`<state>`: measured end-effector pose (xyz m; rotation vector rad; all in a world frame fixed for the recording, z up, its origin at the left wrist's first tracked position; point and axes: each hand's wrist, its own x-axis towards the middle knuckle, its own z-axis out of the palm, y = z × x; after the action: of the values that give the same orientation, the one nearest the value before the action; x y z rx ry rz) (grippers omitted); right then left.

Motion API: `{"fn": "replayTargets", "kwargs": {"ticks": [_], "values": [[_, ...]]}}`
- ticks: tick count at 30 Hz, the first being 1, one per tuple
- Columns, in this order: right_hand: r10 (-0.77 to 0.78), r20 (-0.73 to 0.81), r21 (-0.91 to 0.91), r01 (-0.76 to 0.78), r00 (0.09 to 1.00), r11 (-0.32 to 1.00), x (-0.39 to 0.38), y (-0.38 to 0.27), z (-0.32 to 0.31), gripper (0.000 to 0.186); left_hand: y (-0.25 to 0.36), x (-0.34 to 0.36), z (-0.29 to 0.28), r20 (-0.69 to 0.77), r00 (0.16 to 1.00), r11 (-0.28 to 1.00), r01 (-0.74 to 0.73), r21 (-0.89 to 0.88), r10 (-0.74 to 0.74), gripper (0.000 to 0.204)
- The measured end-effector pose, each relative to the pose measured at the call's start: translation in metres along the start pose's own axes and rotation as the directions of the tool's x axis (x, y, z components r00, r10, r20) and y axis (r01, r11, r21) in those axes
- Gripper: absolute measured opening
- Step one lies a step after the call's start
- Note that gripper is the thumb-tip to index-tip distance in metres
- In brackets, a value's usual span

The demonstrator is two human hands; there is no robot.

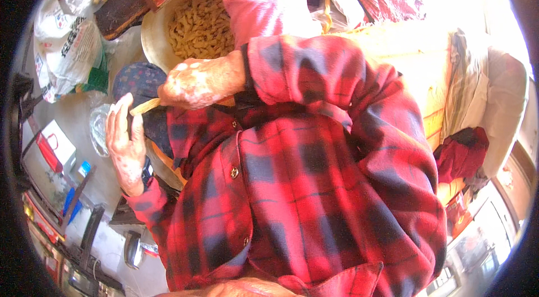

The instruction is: The person sits on the floor and repeatedly peels the skin off small dried fruit pieces by hand, placing the peeled pieces into a bowl. The task is performed one at a time with both hands.

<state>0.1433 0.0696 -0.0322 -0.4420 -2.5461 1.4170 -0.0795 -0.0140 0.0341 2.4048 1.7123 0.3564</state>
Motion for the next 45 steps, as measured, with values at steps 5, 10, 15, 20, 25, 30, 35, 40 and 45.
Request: {"fn": "replayTargets", "kwargs": {"ticks": [5,10,15,20,25,30,35,40,45], "values": [[-0.045,0.02,0.131,0.042,0.999,0.991,-0.015,0.022,0.024,0.022,0.038,-0.003,0.038,0.236,0.972,0.962,0.042,-0.271,0.024,0.045],[-0.482,-0.08,0.057,0.487,0.873,0.872,-0.047,0.058,0.047,0.015,0.037,-0.001,0.051,0.238,0.941,0.937,-0.16,-0.309,0.239,0.012],[-0.309,-0.109,0.151,0.323,0.945,0.934,-0.041,0.028,0.038,0.031,0.028,-0.013,0.009,0.396,0.917,0.834,0.189,-0.519,0.039,0.01],[-0.325,-0.36,0.142,0.395,0.875,0.908,-0.011,-0.012,0.007,0.031,0.004,-0.03,-0.044,0.335,0.835,0.583,0.547,-0.601,-0.437,0.021],[-0.422,-0.517,0.069,0.527,0.745,0.847,0.027,-0.037,-0.005,0.032,0.02,-0.018,-0.028,-0.357,0.697,0.714,0.318,-0.624,-0.622,0.031],[-0.425,-0.638,-0.068,0.503,0.642,0.862,0.032,-0.023,0.002,0.028,0.036,0.02,0.007,-0.323,0.767,0.43,-0.068,-0.9,-0.555,0.03],[-0.354,-0.568,-0.11,0.358,0.743,0.927,0.006,0.023,0.018,0.024,0.052,0.035,0.026,-0.207,0.977,0.903,-0.037,-0.427,-0.058,0.029],[-0.452,-0.578,0.022,0.566,0.68,0.824,-0.015,0.029,0.008,0.021,0.053,0.044,0.042,-0.139,0.985,0.946,-0.138,-0.294,0.101,0.031],[-0.124,-0.492,0.279,0.291,0.862,0.915,-0.035,0.016,-0.005,0.028,0.046,0.038,0.061,-0.167,0.975,0.982,-0.161,-0.096,0.144,0.029]]}}
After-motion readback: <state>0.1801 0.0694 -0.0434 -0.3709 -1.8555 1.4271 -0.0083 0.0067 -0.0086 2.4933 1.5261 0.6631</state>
